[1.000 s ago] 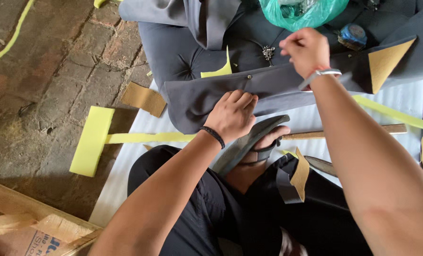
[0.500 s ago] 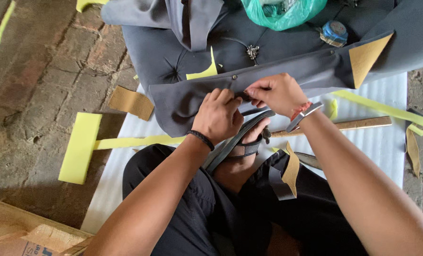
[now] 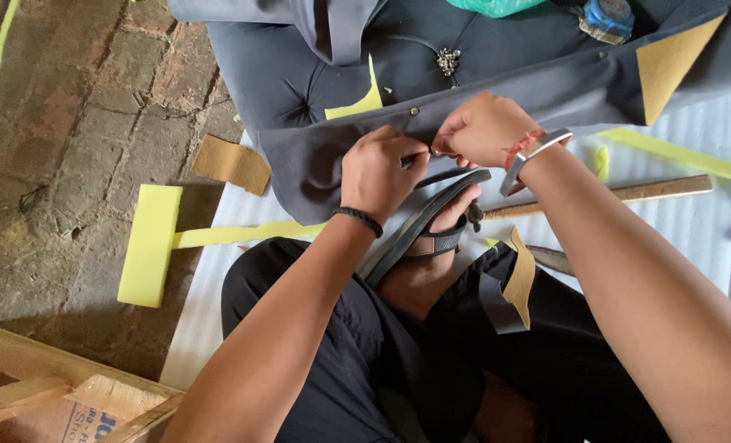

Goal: The person cuts a strip of yellow foam with a knife, wraps the foam strip in gray fabric, and positions it along the sofa armrest. They then hammer tacks through the fabric to fasten it to the sofa frame, pressing the fabric in place between tacks.

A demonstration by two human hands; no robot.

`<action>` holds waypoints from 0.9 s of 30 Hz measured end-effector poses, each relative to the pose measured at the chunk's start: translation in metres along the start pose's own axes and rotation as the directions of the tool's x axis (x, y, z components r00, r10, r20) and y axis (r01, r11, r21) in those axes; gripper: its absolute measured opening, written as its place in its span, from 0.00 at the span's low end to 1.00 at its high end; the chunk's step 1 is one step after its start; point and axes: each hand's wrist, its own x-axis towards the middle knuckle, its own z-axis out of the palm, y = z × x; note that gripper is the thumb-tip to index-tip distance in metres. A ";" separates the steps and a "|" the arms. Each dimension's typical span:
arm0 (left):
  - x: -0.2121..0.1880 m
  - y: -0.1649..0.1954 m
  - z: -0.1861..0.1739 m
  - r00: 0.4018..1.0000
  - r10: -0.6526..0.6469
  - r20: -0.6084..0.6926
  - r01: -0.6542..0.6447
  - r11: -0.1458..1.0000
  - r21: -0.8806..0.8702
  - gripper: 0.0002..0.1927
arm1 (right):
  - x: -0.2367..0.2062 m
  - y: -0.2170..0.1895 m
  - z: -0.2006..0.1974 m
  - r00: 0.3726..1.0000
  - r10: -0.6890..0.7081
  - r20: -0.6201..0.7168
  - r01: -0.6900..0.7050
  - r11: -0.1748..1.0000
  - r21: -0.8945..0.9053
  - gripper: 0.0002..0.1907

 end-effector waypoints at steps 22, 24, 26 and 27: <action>0.015 0.012 -0.002 0.931 -0.306 0.197 0.271 0.944 0.187 0.10 | 0.008 0.003 0.012 0.997 -0.059 -0.044 0.060 0.998 0.021 0.10; 0.018 0.012 -0.003 0.929 -0.299 0.218 0.259 0.946 0.192 0.10 | 0.008 0.004 0.012 0.996 -0.078 -0.037 0.079 0.996 0.046 0.10; 0.020 0.012 -0.004 0.930 -0.286 0.231 0.241 0.948 0.206 0.10 | 0.007 0.005 0.012 0.995 -0.088 -0.039 0.090 0.994 0.057 0.12; 0.021 0.012 -0.004 0.929 -0.281 0.241 0.231 0.949 0.215 0.10 | 0.006 0.005 0.013 0.995 -0.092 -0.037 0.094 0.993 0.065 0.13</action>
